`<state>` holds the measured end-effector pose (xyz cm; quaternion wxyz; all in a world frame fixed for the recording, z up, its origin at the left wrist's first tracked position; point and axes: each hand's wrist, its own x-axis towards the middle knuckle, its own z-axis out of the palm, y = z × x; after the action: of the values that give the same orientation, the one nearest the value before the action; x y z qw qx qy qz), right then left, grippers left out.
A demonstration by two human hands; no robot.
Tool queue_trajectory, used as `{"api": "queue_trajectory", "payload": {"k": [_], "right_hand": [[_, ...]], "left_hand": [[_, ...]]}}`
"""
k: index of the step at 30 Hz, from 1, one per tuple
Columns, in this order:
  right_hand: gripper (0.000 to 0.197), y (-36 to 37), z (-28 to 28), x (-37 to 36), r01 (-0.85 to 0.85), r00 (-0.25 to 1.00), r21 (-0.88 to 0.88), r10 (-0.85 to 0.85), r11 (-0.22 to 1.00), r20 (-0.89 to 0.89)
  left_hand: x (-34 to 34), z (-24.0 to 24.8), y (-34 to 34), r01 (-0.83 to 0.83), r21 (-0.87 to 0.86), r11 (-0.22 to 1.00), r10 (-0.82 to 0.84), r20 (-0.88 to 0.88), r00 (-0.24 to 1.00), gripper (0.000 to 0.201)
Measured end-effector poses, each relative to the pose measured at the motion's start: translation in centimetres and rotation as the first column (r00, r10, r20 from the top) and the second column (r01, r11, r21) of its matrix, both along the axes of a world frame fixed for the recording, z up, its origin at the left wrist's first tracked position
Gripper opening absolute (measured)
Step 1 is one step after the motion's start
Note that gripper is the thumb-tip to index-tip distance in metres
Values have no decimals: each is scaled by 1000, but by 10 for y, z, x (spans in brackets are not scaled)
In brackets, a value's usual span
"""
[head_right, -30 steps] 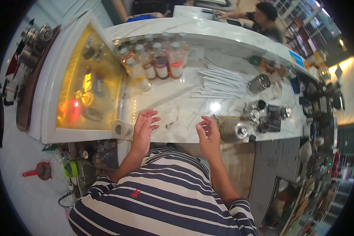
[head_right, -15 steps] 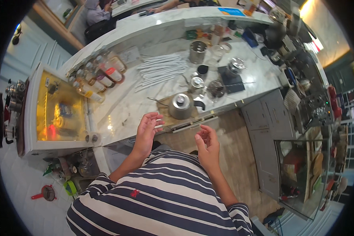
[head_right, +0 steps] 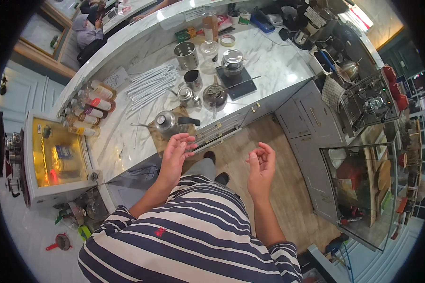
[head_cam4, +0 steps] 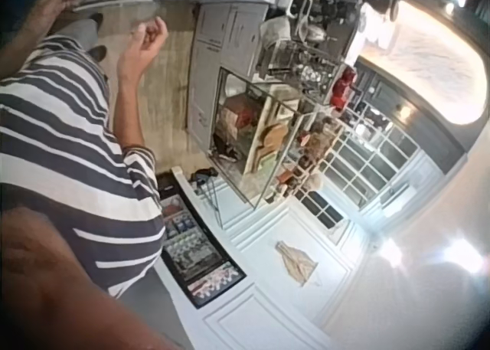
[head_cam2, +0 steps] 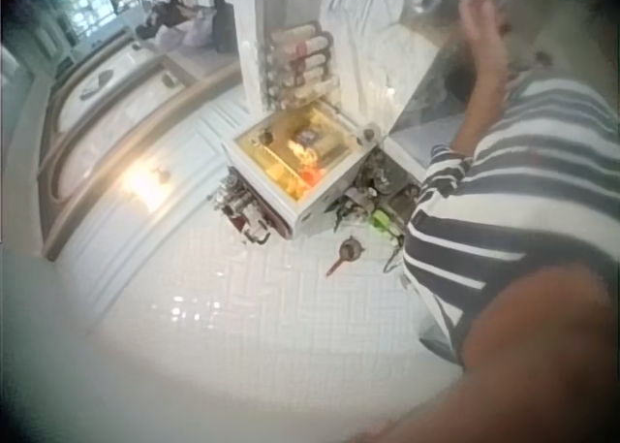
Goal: The person picks up a syrup bottle and returns it to the counter, then holds a glass carafe with coffee grounds before stirring contents inside a metal pot on a scale with a bar spoon.
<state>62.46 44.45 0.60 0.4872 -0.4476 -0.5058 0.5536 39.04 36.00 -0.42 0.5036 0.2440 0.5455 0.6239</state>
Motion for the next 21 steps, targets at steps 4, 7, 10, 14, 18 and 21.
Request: {"api": "queue_trajectory", "payload": {"k": [4, 7, 10, 14, 18, 21], "right_hand": [[35, 32, 2, 2, 46, 997, -2, -46, 999, -56], [35, 54, 0, 2, 31, 998, -19, -32, 999, -58], [34, 86, 8, -1, 47, 998, 16, -46, 999, -49], [34, 136, 31, -8, 89, 996, 71, -88, 993, -23], [33, 192, 38, -17, 88, 995, 136, -93, 987, 29], [32, 236, 40, -28, 84, 995, 170, -90, 982, 29]], "left_hand": [[10, -3, 37, 29, -40, 999, -28, 17, 999, 31], [13, -2, 75, 60, 11, 998, -61, 25, 998, 31], [12, 5, 117, 69, 56, 996, -71, 34, 997, 31], [-1, 28, 161, 89, 149, 985, -91, 2, 996, 31], [-20, 30, 198, 40, 175, 984, -40, -3, 999, 28], [-26, 34, 220, -72, 228, 971, 60, 61, 996, 26]]}}
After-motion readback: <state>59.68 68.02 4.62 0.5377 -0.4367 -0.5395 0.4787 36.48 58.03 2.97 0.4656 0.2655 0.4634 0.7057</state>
